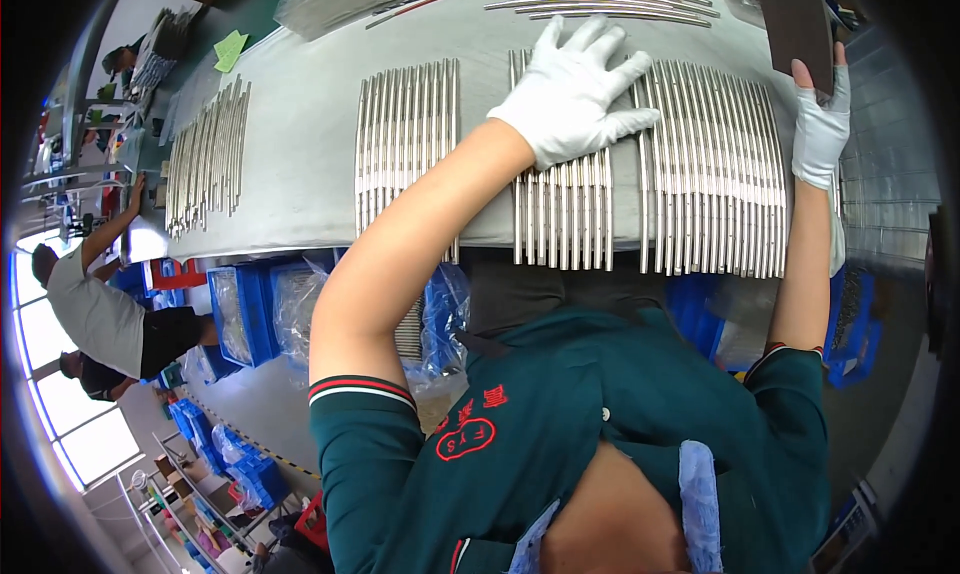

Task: Polishing and aligning a batch of thin metal rods on a workbench using an abrasive sanding block.

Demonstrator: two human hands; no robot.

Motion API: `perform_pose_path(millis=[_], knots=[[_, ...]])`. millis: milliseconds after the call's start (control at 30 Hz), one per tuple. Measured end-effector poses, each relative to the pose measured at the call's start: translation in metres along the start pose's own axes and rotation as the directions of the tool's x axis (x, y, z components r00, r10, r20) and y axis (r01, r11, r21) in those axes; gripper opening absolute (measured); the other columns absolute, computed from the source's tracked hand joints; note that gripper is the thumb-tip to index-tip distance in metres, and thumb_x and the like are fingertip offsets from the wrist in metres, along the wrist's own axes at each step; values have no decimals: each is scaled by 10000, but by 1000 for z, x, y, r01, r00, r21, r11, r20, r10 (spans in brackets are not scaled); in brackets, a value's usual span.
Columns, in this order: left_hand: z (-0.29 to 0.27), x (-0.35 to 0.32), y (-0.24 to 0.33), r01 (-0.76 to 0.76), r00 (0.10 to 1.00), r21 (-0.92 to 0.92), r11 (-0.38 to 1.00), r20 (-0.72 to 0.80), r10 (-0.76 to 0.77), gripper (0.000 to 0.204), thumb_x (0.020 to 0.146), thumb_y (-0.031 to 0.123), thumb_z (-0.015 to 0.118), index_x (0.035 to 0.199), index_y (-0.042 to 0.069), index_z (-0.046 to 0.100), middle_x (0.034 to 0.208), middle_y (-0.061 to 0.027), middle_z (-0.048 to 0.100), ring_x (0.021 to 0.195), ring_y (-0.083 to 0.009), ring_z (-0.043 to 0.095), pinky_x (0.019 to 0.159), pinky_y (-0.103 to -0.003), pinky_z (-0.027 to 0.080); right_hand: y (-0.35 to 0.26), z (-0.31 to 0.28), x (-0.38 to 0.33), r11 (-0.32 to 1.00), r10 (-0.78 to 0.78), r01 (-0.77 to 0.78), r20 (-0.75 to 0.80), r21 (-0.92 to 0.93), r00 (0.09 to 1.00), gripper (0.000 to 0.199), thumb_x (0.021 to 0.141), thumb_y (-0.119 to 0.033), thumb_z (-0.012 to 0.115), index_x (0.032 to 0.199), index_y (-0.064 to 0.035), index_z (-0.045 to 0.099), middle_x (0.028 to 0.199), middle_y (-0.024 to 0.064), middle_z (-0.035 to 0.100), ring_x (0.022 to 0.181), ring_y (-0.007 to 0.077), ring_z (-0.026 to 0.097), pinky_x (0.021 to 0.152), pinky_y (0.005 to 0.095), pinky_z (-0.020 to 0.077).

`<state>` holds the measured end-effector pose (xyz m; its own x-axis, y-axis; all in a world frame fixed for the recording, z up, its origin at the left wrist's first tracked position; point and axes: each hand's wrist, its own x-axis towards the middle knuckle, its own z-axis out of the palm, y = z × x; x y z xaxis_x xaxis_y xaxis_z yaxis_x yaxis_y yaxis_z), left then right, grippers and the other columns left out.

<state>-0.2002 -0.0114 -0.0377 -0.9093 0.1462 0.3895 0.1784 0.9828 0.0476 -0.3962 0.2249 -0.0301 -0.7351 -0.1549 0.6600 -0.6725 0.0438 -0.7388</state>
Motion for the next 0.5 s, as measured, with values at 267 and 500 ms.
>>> perform_pose_path(millis=[267,500], knots=[[18,26,23,1,1000,-91,996,-22,-3,709,951,643,377,1398,107,501,1444,-218,449,1405,-382,329,1163,-548,198,2,-2,2,998,23,-25,-50,-49,998,672,892,-177,741,1470,-69,415,1373,112,540,1193,182,550,1031,289,427],[-16,-20,-23,16,994,36,999,107,-20,645,954,566,449,1374,83,528,1407,-230,477,1373,-389,374,1137,-541,252,14,-9,2,998,-46,45,-22,-31,999,691,865,-146,762,1463,-78,422,1373,128,545,1184,184,578,1012,289,473]])
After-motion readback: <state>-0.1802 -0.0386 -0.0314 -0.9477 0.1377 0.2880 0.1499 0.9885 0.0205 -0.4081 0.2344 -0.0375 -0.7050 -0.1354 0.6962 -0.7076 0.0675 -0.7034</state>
